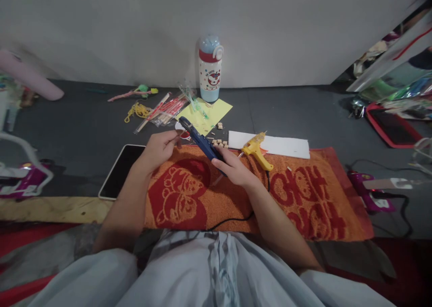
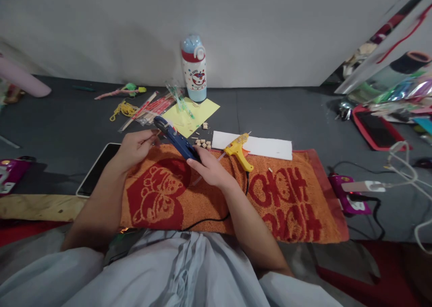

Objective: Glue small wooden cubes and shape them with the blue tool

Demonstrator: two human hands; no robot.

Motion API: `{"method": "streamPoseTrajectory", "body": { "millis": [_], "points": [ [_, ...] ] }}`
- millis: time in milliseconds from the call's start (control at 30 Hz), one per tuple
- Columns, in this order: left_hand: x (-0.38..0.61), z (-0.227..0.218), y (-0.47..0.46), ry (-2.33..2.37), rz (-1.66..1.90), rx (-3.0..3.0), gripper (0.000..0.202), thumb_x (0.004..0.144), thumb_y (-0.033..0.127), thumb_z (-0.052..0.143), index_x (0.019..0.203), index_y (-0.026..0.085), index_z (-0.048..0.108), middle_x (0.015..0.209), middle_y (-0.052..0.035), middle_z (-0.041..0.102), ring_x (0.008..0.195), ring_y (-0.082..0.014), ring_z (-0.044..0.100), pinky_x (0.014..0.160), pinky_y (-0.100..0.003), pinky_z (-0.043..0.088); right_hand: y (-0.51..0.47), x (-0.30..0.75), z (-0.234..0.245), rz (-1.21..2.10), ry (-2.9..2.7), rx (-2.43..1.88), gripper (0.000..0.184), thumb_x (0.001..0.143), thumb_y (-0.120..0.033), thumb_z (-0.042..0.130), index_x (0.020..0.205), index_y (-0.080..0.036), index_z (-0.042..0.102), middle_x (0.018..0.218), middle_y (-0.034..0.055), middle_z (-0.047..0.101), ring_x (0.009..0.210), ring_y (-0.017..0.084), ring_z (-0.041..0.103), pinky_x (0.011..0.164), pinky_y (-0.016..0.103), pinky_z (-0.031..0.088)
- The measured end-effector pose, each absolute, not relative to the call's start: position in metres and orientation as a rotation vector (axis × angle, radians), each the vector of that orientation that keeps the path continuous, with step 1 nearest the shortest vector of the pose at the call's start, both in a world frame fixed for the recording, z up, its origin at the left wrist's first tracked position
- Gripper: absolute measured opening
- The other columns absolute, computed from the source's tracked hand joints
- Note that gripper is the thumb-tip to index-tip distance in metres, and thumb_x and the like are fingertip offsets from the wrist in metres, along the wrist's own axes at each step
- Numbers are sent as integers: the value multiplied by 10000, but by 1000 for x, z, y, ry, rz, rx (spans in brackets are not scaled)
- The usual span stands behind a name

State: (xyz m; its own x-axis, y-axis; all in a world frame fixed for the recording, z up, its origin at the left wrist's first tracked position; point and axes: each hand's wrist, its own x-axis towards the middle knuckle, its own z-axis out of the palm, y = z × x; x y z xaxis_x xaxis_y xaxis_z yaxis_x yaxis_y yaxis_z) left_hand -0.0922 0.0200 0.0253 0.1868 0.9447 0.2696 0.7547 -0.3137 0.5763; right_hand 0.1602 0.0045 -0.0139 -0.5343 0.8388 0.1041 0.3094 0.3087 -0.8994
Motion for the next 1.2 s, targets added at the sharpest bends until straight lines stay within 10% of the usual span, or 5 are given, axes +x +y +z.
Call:
{"method": "streamPoseTrajectory", "body": {
  "millis": [333, 567, 767, 1200],
  "points": [
    [-91, 25, 19, 1662, 746, 2230, 291, 889, 260, 395, 811, 176, 662, 721, -31, 674, 689, -159, 608, 678, -257, 443, 6, 161, -13, 1183, -1962, -1021, 489, 908, -520, 446, 1214, -156, 557, 1127, 115, 660, 1075, 268, 587, 971, 429, 439],
    [-63, 19, 7, 1940, 1045, 2450, 316, 901, 327, 439, 1118, 142, 574, 1162, -170, 619, 1125, -282, 538, 999, -434, 377, 7, 153, -20, 1190, -1780, -1076, 469, 900, -515, 461, 1180, -153, 564, 1099, 114, 645, 1022, 253, 581, 937, 415, 440],
    [-39, 6, -3, 1606, 770, 2140, 353, 906, 464, 425, 900, 158, 601, 882, -95, 660, 870, -234, 608, 831, -387, 465, 0, 134, -24, 1347, -1635, -915, 529, 895, -582, 442, 1193, -160, 553, 1107, 99, 642, 1028, 236, 592, 951, 396, 455],
    [-20, -11, -3, 1118, 1062, 1205, 517, 721, 514, 698, 1076, 159, 576, 1102, -90, 652, 894, -192, 621, 781, -330, 515, -5, 120, -33, 1396, -1590, -849, 683, 868, -673, 408, 1309, -157, 490, 1341, 130, 561, 1266, 251, 510, 1118, 428, 361]
  ]
}}
